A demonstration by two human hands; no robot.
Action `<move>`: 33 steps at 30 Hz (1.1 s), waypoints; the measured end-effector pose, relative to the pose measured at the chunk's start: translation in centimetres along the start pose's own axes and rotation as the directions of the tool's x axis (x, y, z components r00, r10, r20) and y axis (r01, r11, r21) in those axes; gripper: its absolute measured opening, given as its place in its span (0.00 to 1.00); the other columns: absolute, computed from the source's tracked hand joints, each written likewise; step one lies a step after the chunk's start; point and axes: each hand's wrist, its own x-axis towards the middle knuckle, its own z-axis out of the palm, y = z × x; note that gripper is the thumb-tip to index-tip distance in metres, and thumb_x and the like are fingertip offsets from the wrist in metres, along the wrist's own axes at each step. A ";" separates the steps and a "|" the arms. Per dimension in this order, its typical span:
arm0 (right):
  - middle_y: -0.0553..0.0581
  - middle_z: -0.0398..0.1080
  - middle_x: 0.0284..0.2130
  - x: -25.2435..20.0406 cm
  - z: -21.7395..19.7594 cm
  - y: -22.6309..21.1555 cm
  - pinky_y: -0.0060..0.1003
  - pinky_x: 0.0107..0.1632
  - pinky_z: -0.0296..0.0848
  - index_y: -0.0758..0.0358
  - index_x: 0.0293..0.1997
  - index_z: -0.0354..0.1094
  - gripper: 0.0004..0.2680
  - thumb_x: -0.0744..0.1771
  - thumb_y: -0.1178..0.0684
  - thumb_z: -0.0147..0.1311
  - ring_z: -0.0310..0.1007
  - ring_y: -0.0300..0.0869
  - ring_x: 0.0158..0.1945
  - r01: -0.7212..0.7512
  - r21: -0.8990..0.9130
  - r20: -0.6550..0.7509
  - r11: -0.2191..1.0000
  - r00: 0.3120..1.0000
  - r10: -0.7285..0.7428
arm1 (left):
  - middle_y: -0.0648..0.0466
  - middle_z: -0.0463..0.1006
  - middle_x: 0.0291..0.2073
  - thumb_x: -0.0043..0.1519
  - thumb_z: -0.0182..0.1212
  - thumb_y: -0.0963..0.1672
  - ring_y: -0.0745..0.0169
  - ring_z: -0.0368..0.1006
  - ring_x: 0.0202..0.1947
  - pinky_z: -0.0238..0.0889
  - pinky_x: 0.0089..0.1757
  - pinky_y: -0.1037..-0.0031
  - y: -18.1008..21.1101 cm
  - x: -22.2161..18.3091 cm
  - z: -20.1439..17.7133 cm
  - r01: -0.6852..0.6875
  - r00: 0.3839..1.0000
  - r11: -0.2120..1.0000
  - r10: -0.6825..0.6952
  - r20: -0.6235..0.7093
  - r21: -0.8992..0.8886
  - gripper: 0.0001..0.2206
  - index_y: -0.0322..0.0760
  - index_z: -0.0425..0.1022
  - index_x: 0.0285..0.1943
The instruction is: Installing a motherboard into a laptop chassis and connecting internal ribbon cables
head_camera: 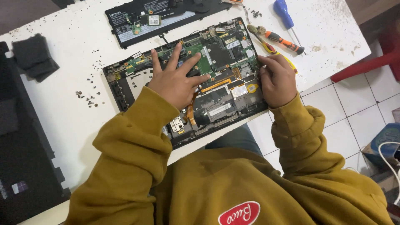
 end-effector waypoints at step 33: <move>0.66 0.69 0.47 -0.1 -0.1 -0.2 0.50 0.58 0.69 0.75 0.57 0.72 0.12 0.68 0.67 0.49 0.69 0.58 0.52 0.024 0.023 -0.007 0.999 1.000 -0.024 | 0.55 0.46 0.77 0.66 0.49 0.41 0.24 0.32 0.74 0.30 0.61 0.19 -0.8 0.6 1.3 -0.006 1.000 0.996 0.006 -0.001 0.085 0.27 0.69 0.62 0.72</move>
